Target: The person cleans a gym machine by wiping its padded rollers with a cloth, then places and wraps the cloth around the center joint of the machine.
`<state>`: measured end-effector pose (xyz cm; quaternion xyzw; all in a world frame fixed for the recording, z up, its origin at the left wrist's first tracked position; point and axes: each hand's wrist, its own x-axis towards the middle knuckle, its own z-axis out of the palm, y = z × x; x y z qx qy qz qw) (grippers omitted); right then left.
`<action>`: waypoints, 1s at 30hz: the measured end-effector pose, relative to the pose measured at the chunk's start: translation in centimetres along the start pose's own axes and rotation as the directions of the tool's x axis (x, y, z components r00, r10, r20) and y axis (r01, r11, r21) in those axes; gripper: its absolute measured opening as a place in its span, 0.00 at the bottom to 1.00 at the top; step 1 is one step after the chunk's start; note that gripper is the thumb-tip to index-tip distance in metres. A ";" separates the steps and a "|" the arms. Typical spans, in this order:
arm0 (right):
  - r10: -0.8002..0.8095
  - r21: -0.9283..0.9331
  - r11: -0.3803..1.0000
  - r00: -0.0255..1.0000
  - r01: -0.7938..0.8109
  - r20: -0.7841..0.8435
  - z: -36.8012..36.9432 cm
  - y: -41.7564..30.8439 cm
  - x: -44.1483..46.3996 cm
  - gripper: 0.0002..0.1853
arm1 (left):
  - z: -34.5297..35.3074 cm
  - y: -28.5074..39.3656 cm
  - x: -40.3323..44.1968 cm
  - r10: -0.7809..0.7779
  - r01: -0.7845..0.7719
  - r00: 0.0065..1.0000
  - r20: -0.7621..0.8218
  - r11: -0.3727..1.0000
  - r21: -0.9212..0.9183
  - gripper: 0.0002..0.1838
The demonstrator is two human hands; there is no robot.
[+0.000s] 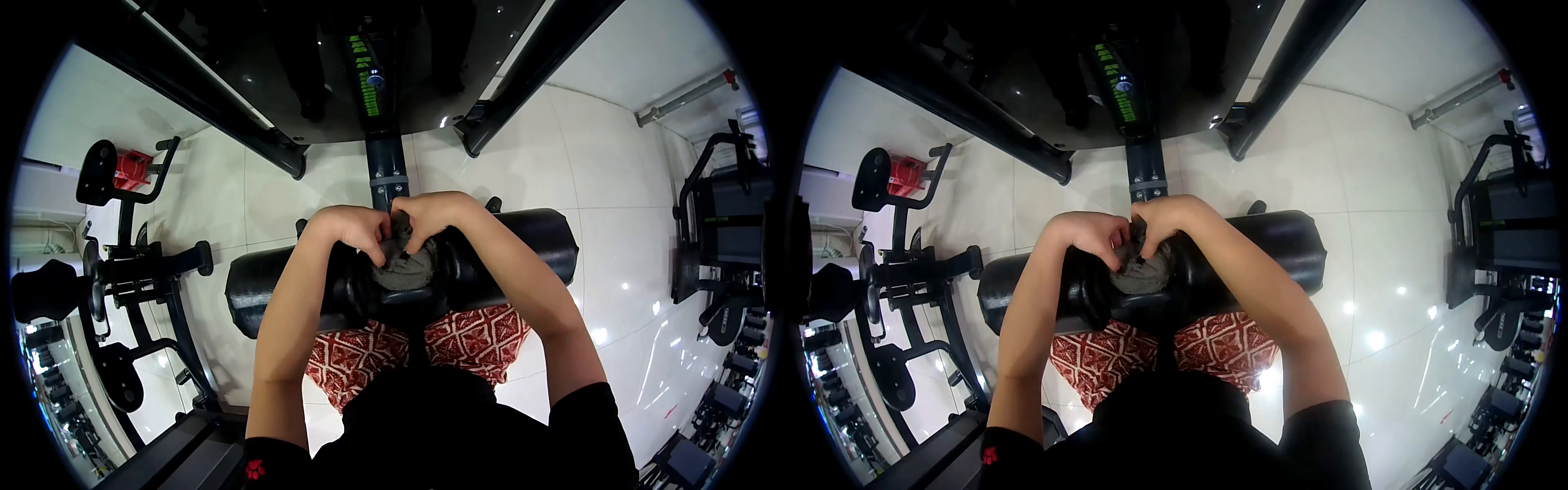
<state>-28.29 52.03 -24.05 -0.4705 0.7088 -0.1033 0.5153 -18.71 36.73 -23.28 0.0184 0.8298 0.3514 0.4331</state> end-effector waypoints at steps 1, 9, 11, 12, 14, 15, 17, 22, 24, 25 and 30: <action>0.028 -0.037 0.999 1.000 -0.029 -0.008 0.1 0.0 0.5 0.39 | 0.0 0.2 0.1 0.011 -0.013 0.998 0.062 0.999 0.039 0.28; 0.175 -0.106 0.977 0.979 -0.186 -0.106 -0.7 0.3 1.2 0.31 | 0.2 -0.8 1.2 0.055 -0.048 0.988 -0.147 0.998 0.049 0.22; 0.116 -0.111 0.981 0.943 -0.157 -0.313 -0.7 0.4 1.0 0.28 | 0.2 -1.0 1.5 0.038 0.033 0.903 -0.429 0.987 0.156 0.21; 0.054 -0.064 0.995 0.936 -0.081 -0.347 -0.4 1.3 1.8 0.27 | 0.0 -1.1 1.5 0.054 0.017 0.878 -0.475 0.989 0.144 0.18; 0.054 -0.022 0.998 0.944 -0.065 -0.326 -0.5 1.1 2.0 0.27 | -0.1 -1.3 1.7 0.053 0.022 0.849 -0.525 0.990 0.137 0.18; 0.054 0.021 0.999 0.951 -0.050 -0.306 -0.6 1.0 2.1 0.28 | -0.1 -1.5 1.9 0.054 0.027 0.818 -0.573 0.991 0.131 0.17; 0.021 0.037 0.999 0.962 -0.011 -0.274 -0.7 1.5 2.4 0.30 | 0.1 -1.7 2.2 0.063 0.029 0.797 -0.600 0.989 0.144 0.16; -0.096 0.046 0.993 0.965 0.110 -0.243 -0.6 1.5 1.7 0.31 | 0.1 -2.1 2.6 0.037 0.077 0.724 -0.688 0.988 0.134 0.16; -0.037 0.060 0.997 0.979 0.050 -0.200 -0.8 0.9 1.2 0.32 | -0.2 -2.1 2.4 0.011 0.099 0.772 -0.636 0.985 0.138 0.15; -0.036 0.059 0.997 0.978 0.049 -0.204 -0.7 0.9 1.3 0.32 | -0.3 -2.1 2.4 -0.015 0.120 0.815 -0.579 0.982 0.144 0.15; 0.018 0.013 1.000 0.959 -0.015 -0.284 0.0 2.2 2.8 0.35 | -0.9 -3.7 4.4 -0.119 0.135 0.960 -0.252 0.990 0.043 0.17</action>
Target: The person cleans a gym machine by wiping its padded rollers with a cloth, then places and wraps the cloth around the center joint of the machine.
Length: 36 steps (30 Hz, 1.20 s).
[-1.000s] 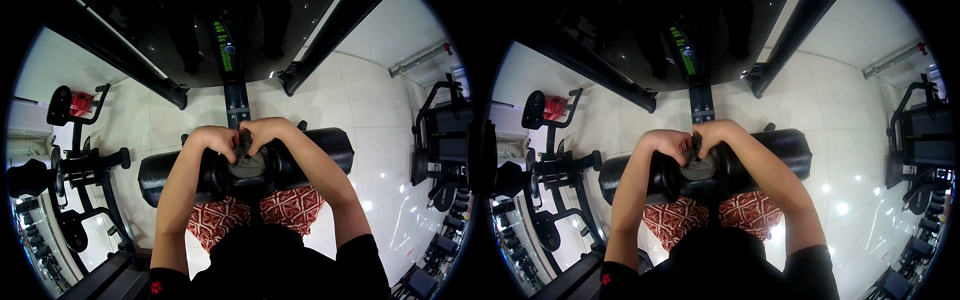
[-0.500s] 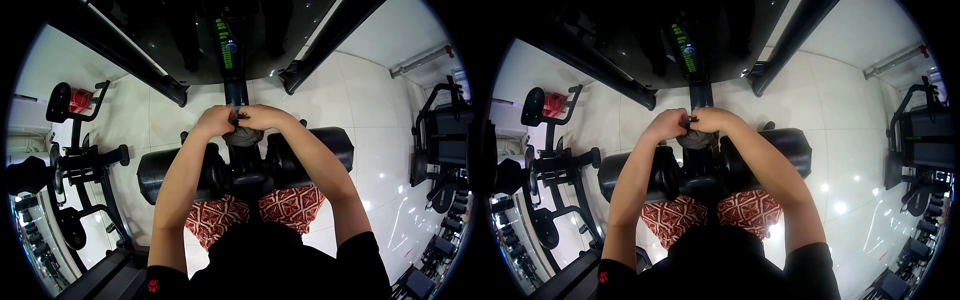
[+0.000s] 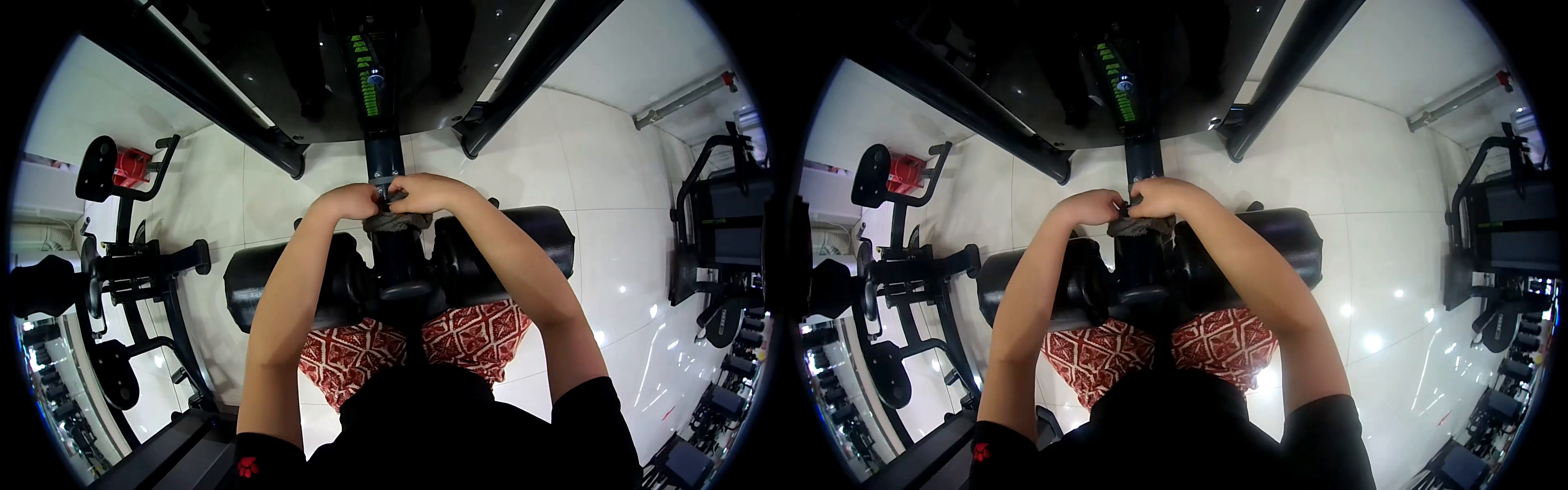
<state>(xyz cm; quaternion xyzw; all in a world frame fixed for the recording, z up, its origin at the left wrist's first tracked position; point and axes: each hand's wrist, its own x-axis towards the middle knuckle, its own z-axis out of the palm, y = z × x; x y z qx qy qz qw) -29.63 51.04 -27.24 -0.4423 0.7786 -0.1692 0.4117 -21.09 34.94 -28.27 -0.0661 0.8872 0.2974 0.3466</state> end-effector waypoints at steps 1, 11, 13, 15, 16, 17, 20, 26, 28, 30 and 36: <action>-0.001 -0.002 1.000 1.000 0.001 0.002 -0.3 -0.5 -0.3 0.35 | -0.1 -0.1 0.3 -0.035 0.045 0.980 0.197 0.998 -0.043 0.17; 0.239 -0.003 0.966 0.888 -0.258 0.393 -0.3 -0.1 0.8 0.26 | 0.8 0.9 0.4 -0.149 0.322 0.910 0.388 0.844 -0.429 0.22; 0.241 0.038 0.958 0.868 -0.285 0.434 -0.5 0.4 1.2 0.29 | 1.5 0.1 1.6 -0.128 0.332 0.902 0.411 0.816 -0.474 0.21; 0.241 0.076 0.947 0.847 -0.312 0.473 -0.6 1.1 1.7 0.32 | 1.5 -0.2 2.2 -0.199 0.462 0.833 0.516 0.764 -0.451 0.20; 0.239 0.097 0.939 0.831 -0.329 0.502 -0.7 1.3 1.8 0.33 | 1.5 -0.2 2.3 -0.199 0.459 0.835 0.513 0.765 -0.451 0.20; 0.236 0.118 0.930 0.813 -0.348 0.532 -0.6 1.6 2.0 0.34 | 1.6 -0.3 2.4 -0.180 0.443 0.838 0.516 0.775 -0.450 0.19; 0.212 0.117 0.950 0.873 -0.290 0.439 -0.1 2.0 2.2 0.24 | 1.5 -0.1 1.8 -0.153 0.394 0.869 0.471 0.790 -0.470 0.18; -0.050 -0.064 0.996 0.986 0.061 0.156 -0.4 1.0 1.1 0.24 | 0.9 -0.2 0.2 -0.072 0.168 0.978 0.195 0.824 -0.541 0.13; -0.034 -0.053 0.998 0.989 0.042 0.141 -0.8 0.5 0.7 0.27 | 0.5 0.2 -0.7 -0.058 0.113 0.991 0.119 0.836 -0.538 0.11; -0.016 -0.040 0.999 0.992 0.021 0.126 -1.0 0.4 0.4 0.30 | 0.3 0.2 -1.0 -0.007 0.012 1.000 0.012 0.831 -0.556 0.11; 0.009 0.145 0.989 0.998 -0.018 0.068 -1.2 -0.8 -1.2 0.25 | 1.1 -0.1 -1.1 0.082 -0.052 0.996 0.030 0.839 -0.542 0.21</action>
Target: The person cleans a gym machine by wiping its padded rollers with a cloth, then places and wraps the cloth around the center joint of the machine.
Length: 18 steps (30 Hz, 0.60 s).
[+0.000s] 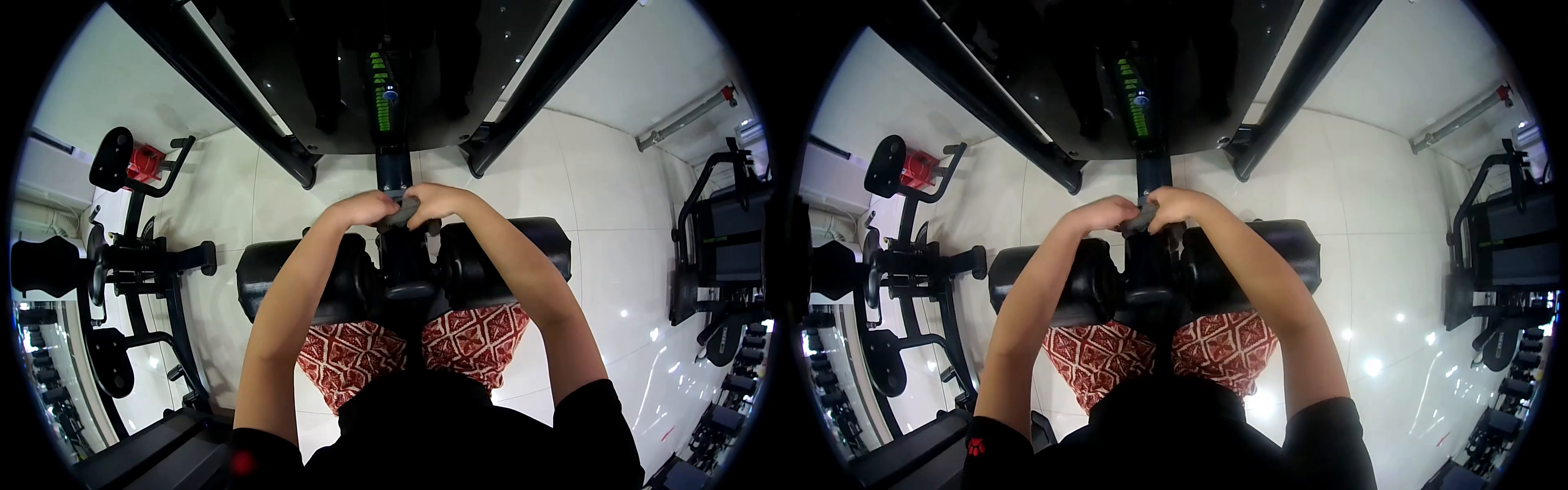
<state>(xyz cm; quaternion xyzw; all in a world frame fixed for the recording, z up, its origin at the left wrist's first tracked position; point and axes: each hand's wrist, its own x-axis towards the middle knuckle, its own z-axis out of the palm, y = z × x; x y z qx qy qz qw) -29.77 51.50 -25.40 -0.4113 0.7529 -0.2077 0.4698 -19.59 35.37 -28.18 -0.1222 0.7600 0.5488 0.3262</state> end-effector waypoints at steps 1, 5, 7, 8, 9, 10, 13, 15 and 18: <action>0.001 0.032 0.999 0.996 -0.004 0.094 0.1 -0.1 -0.1 0.26 | 0.3 0.5 -0.5 0.002 -0.002 1.000 -0.004 1.000 0.001 0.21; -0.039 0.109 0.994 0.964 0.010 0.263 0.4 0.2 -0.2 0.27 | 2.0 1.6 -1.5 -0.016 0.023 1.000 -0.023 0.929 0.370 0.24; -0.055 0.125 0.992 0.964 0.023 0.259 0.2 0.7 0.1 0.24 | 1.5 1.7 -1.5 -0.021 0.010 1.000 0.022 0.912 0.411 0.24; -0.059 0.124 0.992 0.959 0.025 0.276 0.1 0.9 0.2 0.23 | 1.2 2.1 -1.8 -0.019 0.010 1.000 0.018 0.912 0.411 0.24; -0.061 0.126 0.992 0.954 0.025 0.292 0.1 1.0 0.3 0.22 | 1.0 2.4 -2.1 0.013 -0.009 1.000 -0.007 0.892 0.452 0.22; -0.020 0.063 0.998 0.968 0.005 0.249 -0.1 0.4 -0.1 0.21 | 1.0 2.5 -2.3 0.045 -0.026 0.999 -0.027 0.871 0.491 0.20; -0.032 -0.124 0.992 0.999 0.034 0.019 0.4 0.1 -0.1 0.24 | 0.4 1.4 -1.9 0.172 -0.112 0.980 -0.099 0.891 0.440 0.18; -0.072 -0.069 0.995 0.993 0.066 -0.090 0.7 0.4 -0.4 0.27 | 0.4 1.2 -1.8 0.213 -0.137 0.961 -0.175 0.919 0.370 0.17; -0.062 -0.064 0.997 0.961 0.046 -0.269 0.3 -0.6 -1.1 0.25 | 0.2 1.6 -1.9 0.222 -0.118 0.917 -0.332 0.944 0.307 0.18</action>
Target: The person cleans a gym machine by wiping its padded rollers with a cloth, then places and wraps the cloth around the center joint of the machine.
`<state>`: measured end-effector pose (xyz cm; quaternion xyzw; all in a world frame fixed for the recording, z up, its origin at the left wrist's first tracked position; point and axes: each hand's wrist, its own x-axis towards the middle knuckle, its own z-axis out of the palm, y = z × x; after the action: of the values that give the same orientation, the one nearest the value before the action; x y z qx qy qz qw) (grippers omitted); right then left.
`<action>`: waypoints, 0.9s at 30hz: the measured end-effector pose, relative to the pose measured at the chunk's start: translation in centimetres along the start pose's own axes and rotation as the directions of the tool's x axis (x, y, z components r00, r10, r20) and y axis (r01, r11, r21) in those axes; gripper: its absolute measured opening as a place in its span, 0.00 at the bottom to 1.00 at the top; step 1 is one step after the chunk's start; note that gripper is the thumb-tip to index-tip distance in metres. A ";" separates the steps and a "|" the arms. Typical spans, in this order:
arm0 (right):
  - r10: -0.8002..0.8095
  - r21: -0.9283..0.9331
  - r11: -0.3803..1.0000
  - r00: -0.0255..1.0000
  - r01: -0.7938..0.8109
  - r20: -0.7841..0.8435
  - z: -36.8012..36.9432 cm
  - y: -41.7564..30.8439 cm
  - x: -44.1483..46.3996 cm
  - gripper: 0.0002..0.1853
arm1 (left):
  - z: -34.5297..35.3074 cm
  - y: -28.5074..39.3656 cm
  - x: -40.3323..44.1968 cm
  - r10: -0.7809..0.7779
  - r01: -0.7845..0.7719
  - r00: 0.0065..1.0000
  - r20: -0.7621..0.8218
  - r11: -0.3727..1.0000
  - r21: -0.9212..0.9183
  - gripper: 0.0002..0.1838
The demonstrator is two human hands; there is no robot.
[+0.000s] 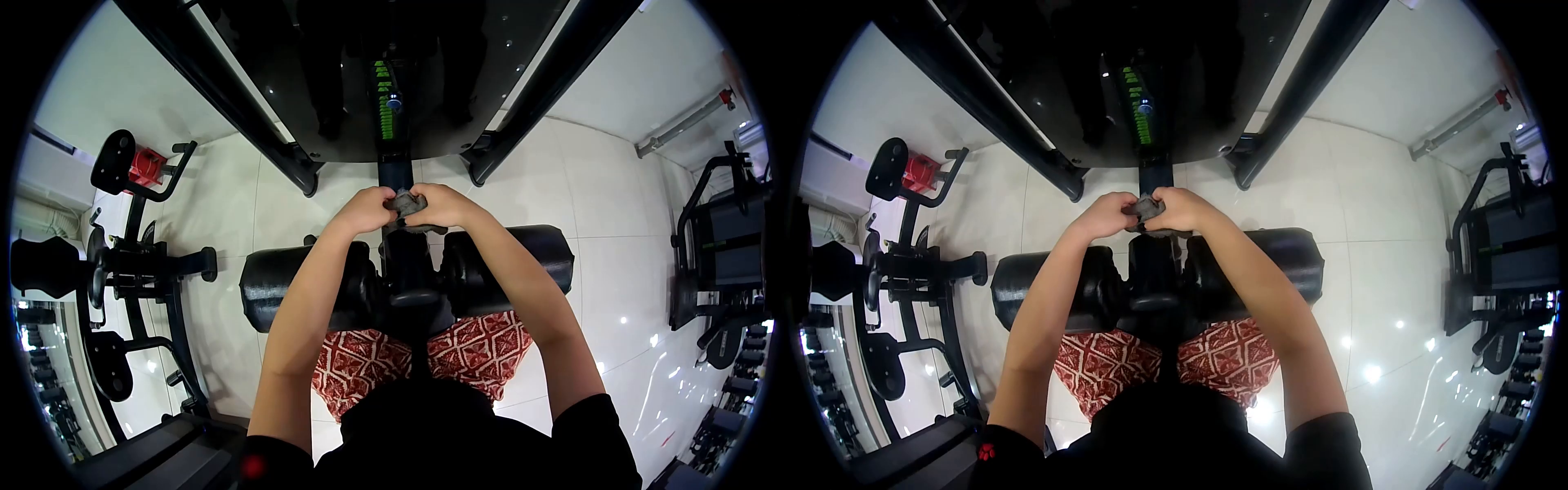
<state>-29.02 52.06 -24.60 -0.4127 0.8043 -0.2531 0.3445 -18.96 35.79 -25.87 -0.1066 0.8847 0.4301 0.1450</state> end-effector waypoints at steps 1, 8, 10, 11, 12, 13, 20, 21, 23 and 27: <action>0.000 0.000 1.000 1.000 0.000 -0.003 0.0 0.4 0.3 0.25 | -0.1 0.1 0.0 0.003 -0.003 1.000 0.000 1.000 0.002 0.18; -0.028 0.103 0.994 0.890 -0.021 0.455 0.8 1.0 0.7 0.26 | 1.1 -0.6 0.1 -0.124 0.066 0.913 0.389 0.985 0.158 0.20; 0.011 0.011 1.000 0.918 -0.016 0.396 0.7 0.1 0.1 0.27 | 1.1 -0.7 0.2 -0.118 0.066 0.916 0.384 0.987 0.146 0.20; 0.048 -0.079 0.997 0.942 -0.023 0.332 0.6 -0.3 -0.1 0.28 | 1.0 -0.6 0.1 -0.075 0.017 0.938 0.338 0.985 0.172 0.20; 0.038 -0.106 0.994 0.956 -0.007 0.292 1.0 0.6 0.5 0.32 | 0.9 -0.5 0.1 -0.030 -0.031 0.956 0.293 0.979 0.201 0.19; 0.035 -0.106 0.994 0.957 -0.004 0.289 1.0 0.5 0.6 0.32 | 0.9 -0.6 0.1 -0.029 -0.032 0.957 0.290 0.978 0.205 0.19; -0.039 0.132 0.991 0.991 0.022 0.129 0.5 1.2 0.8 0.25 | 0.1 -0.2 0.2 -0.040 0.042 0.992 0.123 0.999 -0.017 0.19; -0.080 0.210 0.977 0.961 0.024 0.264 0.7 1.9 1.2 0.24 | 0.1 -0.3 0.3 -0.059 0.068 0.977 0.203 0.997 -0.039 0.20; -0.102 0.248 0.969 0.905 -0.004 0.413 0.9 1.3 0.5 0.24 | 0.4 0.5 -0.2 -0.153 0.108 0.923 0.354 0.984 0.143 0.22; -0.038 0.246 0.968 0.926 -0.060 0.376 1.0 2.1 1.1 0.26 | -0.2 0.4 -0.3 -0.101 0.053 0.953 0.285 0.984 0.173 0.20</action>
<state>-29.79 52.12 -27.07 -0.4020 0.6864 -0.2673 0.5439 -18.86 35.95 -25.34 -0.0641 0.8808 0.3613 0.2992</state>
